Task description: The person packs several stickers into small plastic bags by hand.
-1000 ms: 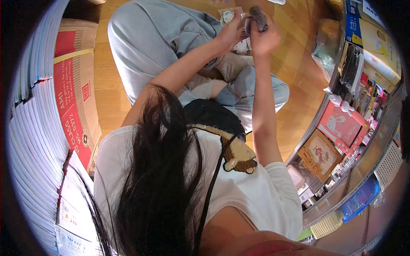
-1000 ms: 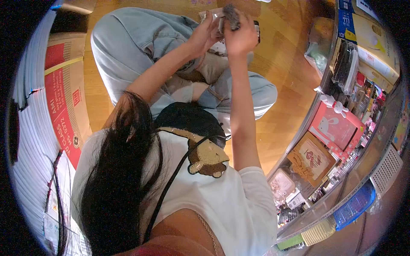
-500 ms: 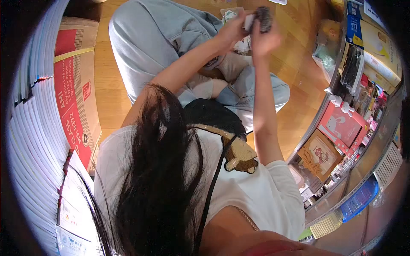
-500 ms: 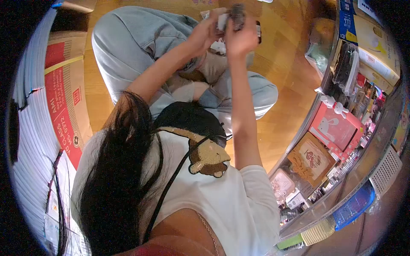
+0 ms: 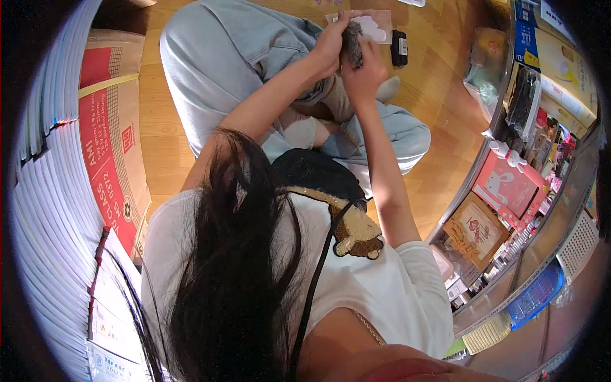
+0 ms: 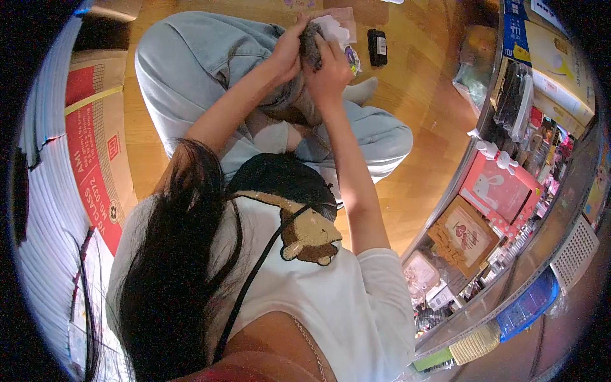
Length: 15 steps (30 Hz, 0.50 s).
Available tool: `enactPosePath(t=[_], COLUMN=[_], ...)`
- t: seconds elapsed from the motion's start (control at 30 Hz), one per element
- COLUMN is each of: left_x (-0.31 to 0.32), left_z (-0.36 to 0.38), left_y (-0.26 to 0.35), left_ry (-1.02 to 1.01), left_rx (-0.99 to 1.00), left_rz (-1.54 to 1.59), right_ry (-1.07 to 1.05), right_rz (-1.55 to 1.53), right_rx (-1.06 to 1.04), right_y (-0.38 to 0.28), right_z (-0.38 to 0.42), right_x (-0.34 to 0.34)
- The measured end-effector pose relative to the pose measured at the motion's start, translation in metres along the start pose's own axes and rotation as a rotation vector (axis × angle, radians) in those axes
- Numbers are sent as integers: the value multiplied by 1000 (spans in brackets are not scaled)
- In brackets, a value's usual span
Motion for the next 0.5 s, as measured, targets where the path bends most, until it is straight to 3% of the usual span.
enactPosePath(t=[0.17,0.27,0.3,0.37,0.43,0.47,0.5], left_x=[4,3,0,-5,-3,2,4], left_z=[-2,1,2,0,1,5,4], left_y=[-2,-3,-7,-8,-3,1,-2], left_ry=[-8,13,26,92,159,169,103], left_rx=[44,60,54,-10,-98,-134,-95], left_rz=[-12,-8,-28,-76,-51,-2,23], right_ry=[12,94,75,-48,85,-34,-6], right_rz=[149,147,11,-18,24,54,63], right_rx=[-30,378,595,634,95,187,194], right_y=[13,21,23,19,-5,-6,5], right_z=[-27,-36,-33,-18,-7,-7,-10], right_x=[-4,-1,0,6,5,-1,-4])
Point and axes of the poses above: each hand's wrist, its own z-axis away from the middle knuckle, its own x-axis out of the palm, y = z × x, the point moved 3 cm from there along -z, towards the middle knuckle, and after that the axes turned 7 degrees about x, right-handed, at the moved point
